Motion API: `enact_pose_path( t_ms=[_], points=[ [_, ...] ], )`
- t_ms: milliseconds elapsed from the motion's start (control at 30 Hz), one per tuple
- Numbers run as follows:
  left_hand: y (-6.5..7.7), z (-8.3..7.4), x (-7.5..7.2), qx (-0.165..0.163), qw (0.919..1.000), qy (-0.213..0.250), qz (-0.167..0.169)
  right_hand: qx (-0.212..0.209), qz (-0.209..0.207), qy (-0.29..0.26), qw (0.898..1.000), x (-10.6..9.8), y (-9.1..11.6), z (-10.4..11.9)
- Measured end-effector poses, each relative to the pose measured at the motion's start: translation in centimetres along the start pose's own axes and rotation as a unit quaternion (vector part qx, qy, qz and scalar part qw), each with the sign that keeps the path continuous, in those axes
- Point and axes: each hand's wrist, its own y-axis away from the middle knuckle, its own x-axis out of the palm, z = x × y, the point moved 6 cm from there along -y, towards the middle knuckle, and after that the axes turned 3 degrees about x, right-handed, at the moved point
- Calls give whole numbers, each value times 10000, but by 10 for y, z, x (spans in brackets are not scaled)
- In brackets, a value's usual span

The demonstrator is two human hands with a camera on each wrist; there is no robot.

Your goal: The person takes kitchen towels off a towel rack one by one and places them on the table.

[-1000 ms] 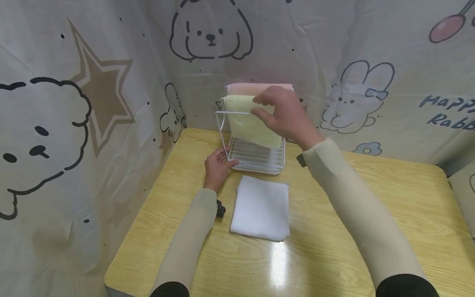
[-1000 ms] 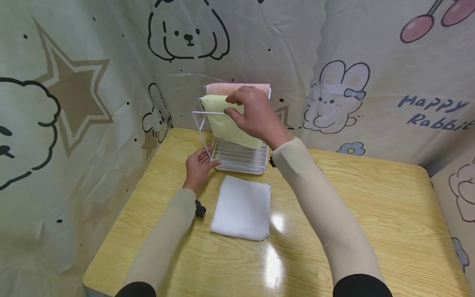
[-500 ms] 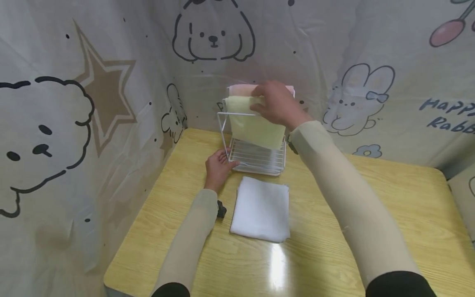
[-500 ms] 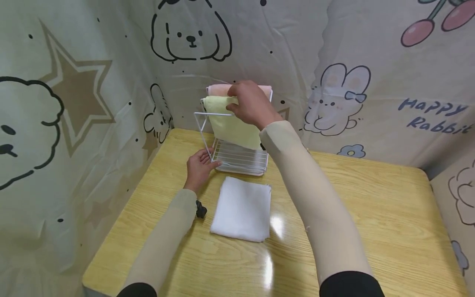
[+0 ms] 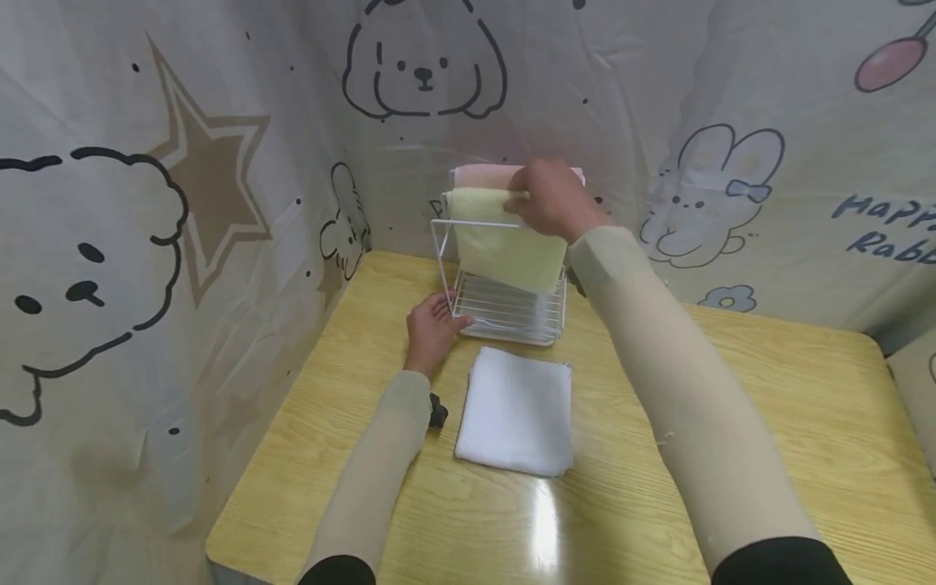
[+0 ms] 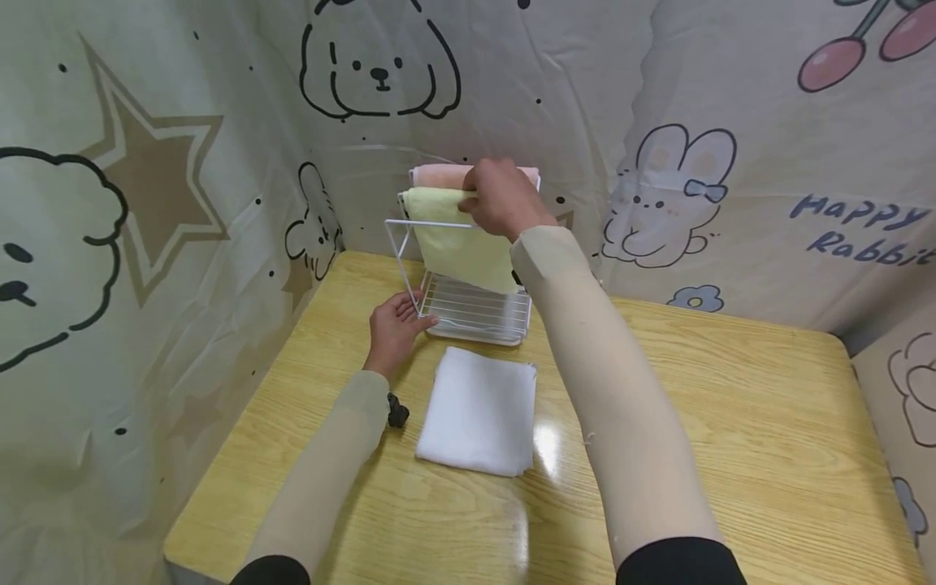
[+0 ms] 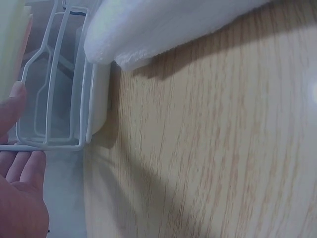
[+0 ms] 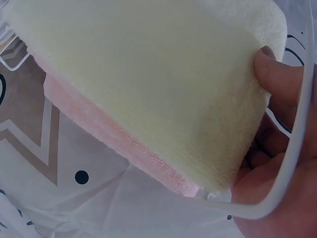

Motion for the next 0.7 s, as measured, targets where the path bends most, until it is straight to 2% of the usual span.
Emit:
enact_pose_path(
  t_ms=[267, 700],
  points=[
    [0, 2, 0, -13, 10000, -14, 7, 132, -23, -126, 9998, 2, -1, -2],
    [0, 1, -1, -84, 9999, 72, 47, 147, -392, -252, 9988, -10, 1, 2]
  ],
)
